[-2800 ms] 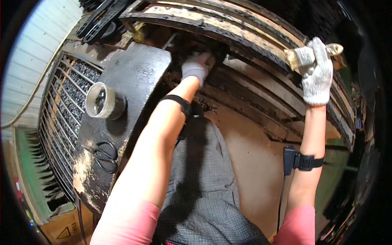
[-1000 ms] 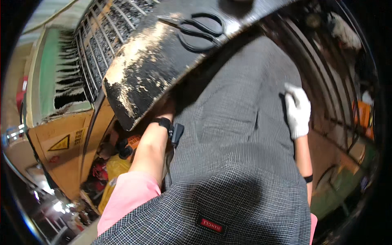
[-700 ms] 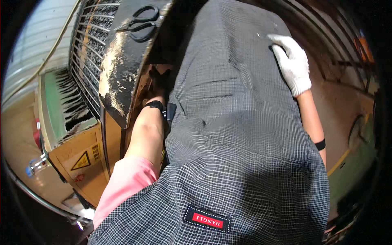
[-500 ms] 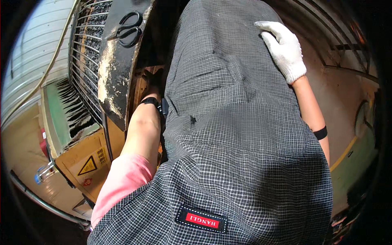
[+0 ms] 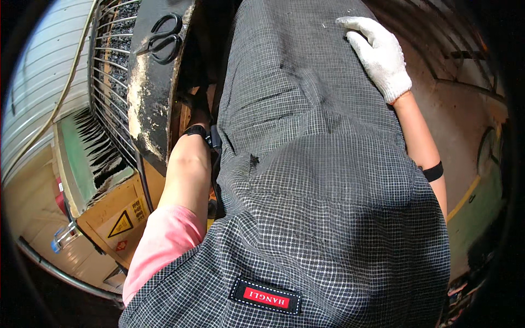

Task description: Trimming excess material from shoe soles with scissors and applying glue with a brush.

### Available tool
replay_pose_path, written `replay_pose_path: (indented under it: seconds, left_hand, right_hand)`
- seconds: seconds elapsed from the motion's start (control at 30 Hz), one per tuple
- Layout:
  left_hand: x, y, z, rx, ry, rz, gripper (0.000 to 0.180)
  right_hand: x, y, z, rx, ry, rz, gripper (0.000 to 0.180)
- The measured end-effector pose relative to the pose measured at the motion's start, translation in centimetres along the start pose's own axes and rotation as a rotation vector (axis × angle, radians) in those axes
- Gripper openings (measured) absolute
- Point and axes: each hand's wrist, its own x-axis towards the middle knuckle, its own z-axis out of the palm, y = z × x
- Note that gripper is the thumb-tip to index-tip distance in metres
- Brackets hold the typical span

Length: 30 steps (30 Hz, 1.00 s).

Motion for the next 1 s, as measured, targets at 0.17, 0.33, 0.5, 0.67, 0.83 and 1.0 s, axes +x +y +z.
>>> replay_pose_path:
  seconds: [0.17,0.33,0.5,0.67,0.83,1.0]
  left_hand:
    - [-0.14,-0.39,0.06,0.022,-0.010,-0.009,0.046]
    - [-0.21,-0.33,0.05,0.043,-0.011,-0.014,0.045]
    - [-0.69,-0.71,0.16,0.061,-0.005,-0.022,0.045]
    - [-0.80,-0.54,0.14,0.085,-0.006,-0.029,0.045]
    - [-0.83,-0.39,0.09,0.112,-0.009,-0.035,0.045]
    - [-0.93,-0.60,0.22,0.131,-0.012,-0.035,0.044]
  right_hand:
    - [-0.02,0.44,0.24,0.042,0.007,-0.005,0.026]
    - [-0.04,0.12,0.13,0.003,0.011,0.002,0.026]
    - [-0.03,0.14,0.13,0.005,0.008,0.005,0.026]
    - [-0.01,0.55,0.32,0.041,0.013,-0.004,0.026]
    - [0.06,0.44,0.25,0.004,0.009,-0.017,0.026]
    - [0.24,0.57,0.53,0.004,0.002,-0.013,0.027]
